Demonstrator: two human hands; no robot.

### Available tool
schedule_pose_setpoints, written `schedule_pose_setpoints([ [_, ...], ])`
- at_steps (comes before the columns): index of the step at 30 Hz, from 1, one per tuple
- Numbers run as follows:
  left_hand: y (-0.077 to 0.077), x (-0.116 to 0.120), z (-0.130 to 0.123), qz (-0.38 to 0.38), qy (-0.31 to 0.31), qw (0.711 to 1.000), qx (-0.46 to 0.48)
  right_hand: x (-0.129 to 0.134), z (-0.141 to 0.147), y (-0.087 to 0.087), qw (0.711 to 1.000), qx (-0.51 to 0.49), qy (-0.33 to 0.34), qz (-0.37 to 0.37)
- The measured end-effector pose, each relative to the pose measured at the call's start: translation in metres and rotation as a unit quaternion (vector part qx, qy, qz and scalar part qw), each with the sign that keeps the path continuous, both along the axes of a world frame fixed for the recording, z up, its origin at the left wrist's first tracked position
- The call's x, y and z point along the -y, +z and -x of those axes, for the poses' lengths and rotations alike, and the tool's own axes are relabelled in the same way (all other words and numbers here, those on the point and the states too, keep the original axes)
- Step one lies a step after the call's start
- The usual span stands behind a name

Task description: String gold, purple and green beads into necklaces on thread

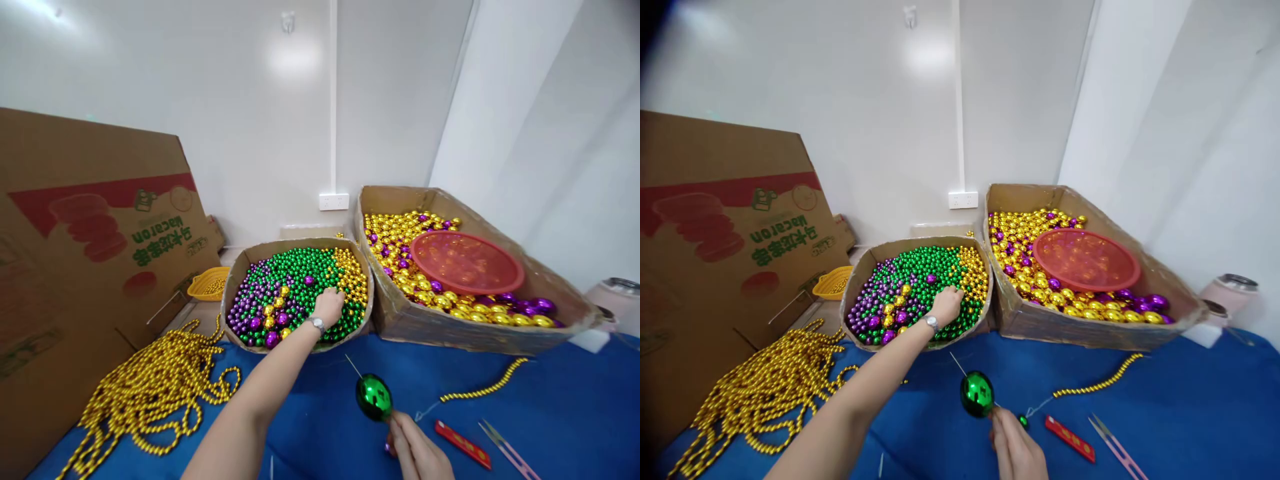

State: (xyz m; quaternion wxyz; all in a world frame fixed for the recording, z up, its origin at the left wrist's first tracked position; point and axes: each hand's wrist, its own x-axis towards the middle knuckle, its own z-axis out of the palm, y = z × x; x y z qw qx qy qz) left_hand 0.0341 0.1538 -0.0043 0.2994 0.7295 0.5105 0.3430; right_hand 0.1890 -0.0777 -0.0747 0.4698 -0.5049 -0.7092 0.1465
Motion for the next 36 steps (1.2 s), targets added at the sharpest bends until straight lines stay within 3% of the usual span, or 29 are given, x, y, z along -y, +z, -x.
schedule_pose_setpoints([
  [5,0.008,0.041,0.021,0.058,-0.040,0.986,0.153,0.001,-0.001,0.004,0.999,0.020,-0.032,-0.037],
  [7,0.010,0.069,0.032,0.135,-0.072,0.940,0.304,0.001,-0.001,0.007,0.996,0.040,-0.046,-0.070],
  [10,0.013,0.105,0.044,0.248,-0.086,0.832,0.488,0.000,0.000,0.008,0.991,0.071,-0.053,-0.100],
  [14,0.014,0.128,0.050,0.285,-0.053,0.800,0.526,0.001,0.005,0.009,0.988,0.098,-0.042,-0.108],
  [24,0.007,0.139,0.049,0.274,-0.031,0.792,0.545,0.001,0.010,0.013,0.983,0.115,-0.043,-0.135],
  [27,0.008,0.141,0.050,0.249,-0.035,0.814,0.524,0.002,0.006,0.008,0.977,0.143,-0.054,-0.146],
  [32,0.002,0.149,0.050,0.163,-0.008,0.888,0.430,0.004,0.003,-0.013,0.962,0.192,-0.074,-0.181],
  [36,-0.021,0.163,0.046,0.202,-0.017,0.890,0.407,0.007,0.016,-0.038,0.986,0.130,-0.042,-0.098],
])
